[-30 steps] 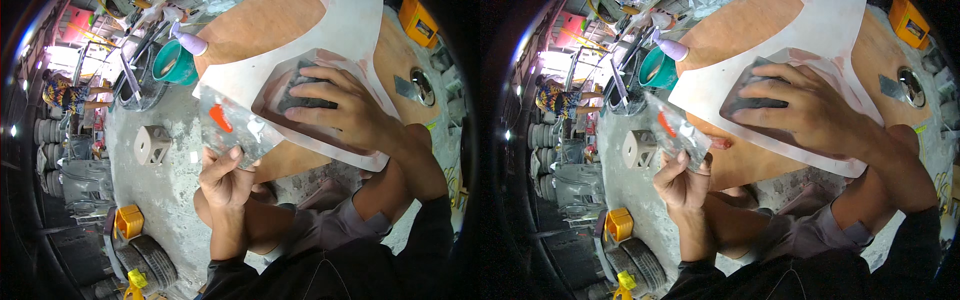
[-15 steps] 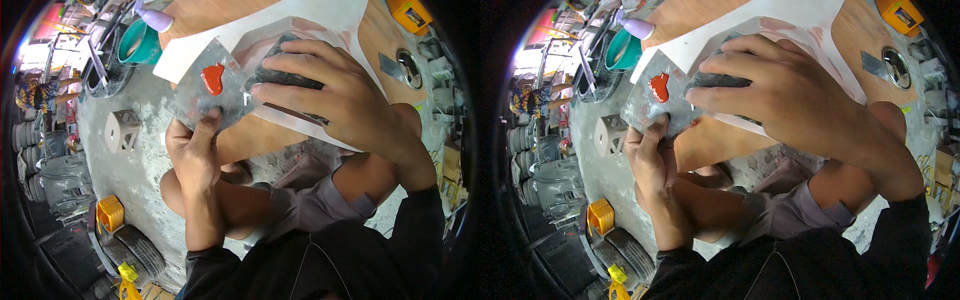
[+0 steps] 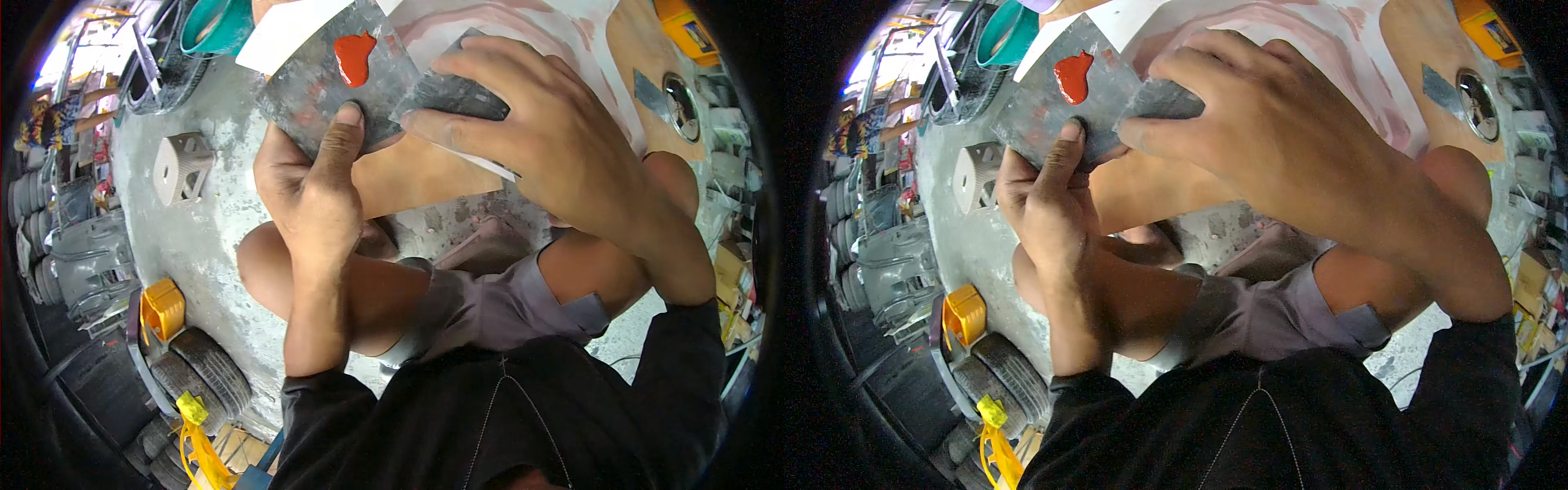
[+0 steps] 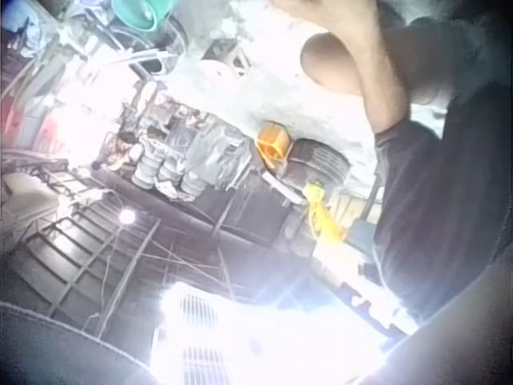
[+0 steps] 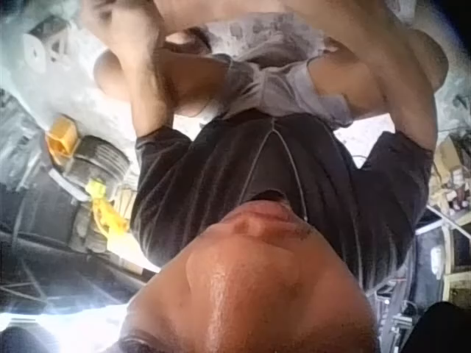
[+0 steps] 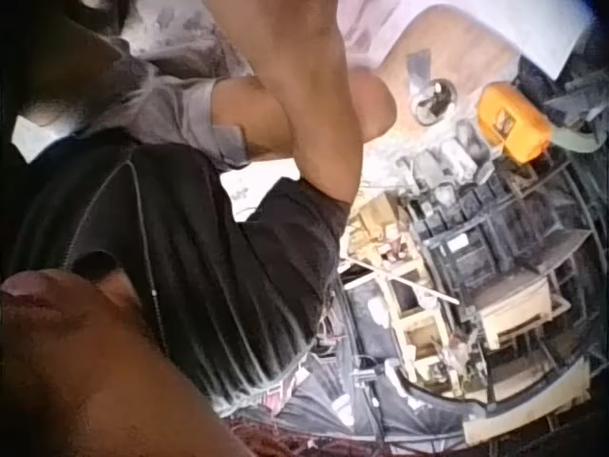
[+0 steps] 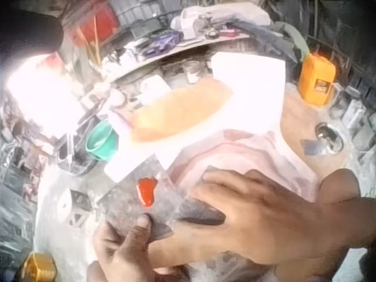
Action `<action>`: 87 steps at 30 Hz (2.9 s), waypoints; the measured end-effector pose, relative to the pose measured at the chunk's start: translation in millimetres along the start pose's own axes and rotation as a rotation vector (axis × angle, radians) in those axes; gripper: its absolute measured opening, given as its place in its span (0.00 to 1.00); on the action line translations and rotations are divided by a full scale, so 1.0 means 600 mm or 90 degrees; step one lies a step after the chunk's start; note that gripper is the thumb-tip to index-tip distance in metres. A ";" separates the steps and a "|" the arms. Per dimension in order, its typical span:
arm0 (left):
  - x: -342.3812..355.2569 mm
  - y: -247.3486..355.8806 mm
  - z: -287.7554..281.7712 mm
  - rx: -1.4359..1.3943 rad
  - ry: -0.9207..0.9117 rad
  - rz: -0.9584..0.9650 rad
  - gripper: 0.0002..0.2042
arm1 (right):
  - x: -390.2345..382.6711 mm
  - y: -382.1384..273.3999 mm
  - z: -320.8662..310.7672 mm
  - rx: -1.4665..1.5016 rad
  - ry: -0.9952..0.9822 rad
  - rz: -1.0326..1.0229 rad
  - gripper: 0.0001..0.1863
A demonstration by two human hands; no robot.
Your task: Applying and smoothing red body filler onto a white fiberglass or plastic mold using metal spatulas.
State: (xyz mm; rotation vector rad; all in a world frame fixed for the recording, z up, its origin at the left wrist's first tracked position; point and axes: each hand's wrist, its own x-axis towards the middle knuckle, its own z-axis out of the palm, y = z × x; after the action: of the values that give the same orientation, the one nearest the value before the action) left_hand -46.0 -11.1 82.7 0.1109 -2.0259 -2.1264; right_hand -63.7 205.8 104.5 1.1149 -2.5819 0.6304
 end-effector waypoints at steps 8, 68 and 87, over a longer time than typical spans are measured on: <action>0.012 0.043 -0.022 -0.227 -0.028 0.022 0.17 | -0.011 0.005 -0.009 0.012 -0.027 -0.038 0.19; -0.016 0.001 0.004 -0.207 -0.161 -0.366 0.20 | -0.001 0.086 -0.053 -0.143 -0.005 -0.217 0.13; -0.012 0.007 -0.006 -0.525 -0.053 -0.292 0.20 | 0.005 0.028 -0.006 0.554 -0.071 0.118 0.30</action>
State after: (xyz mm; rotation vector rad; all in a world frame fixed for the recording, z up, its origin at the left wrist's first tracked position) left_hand -37.8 -13.4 86.1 0.3853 -1.0615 -3.1058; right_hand -77.9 216.0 103.9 1.1251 -2.5427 1.8979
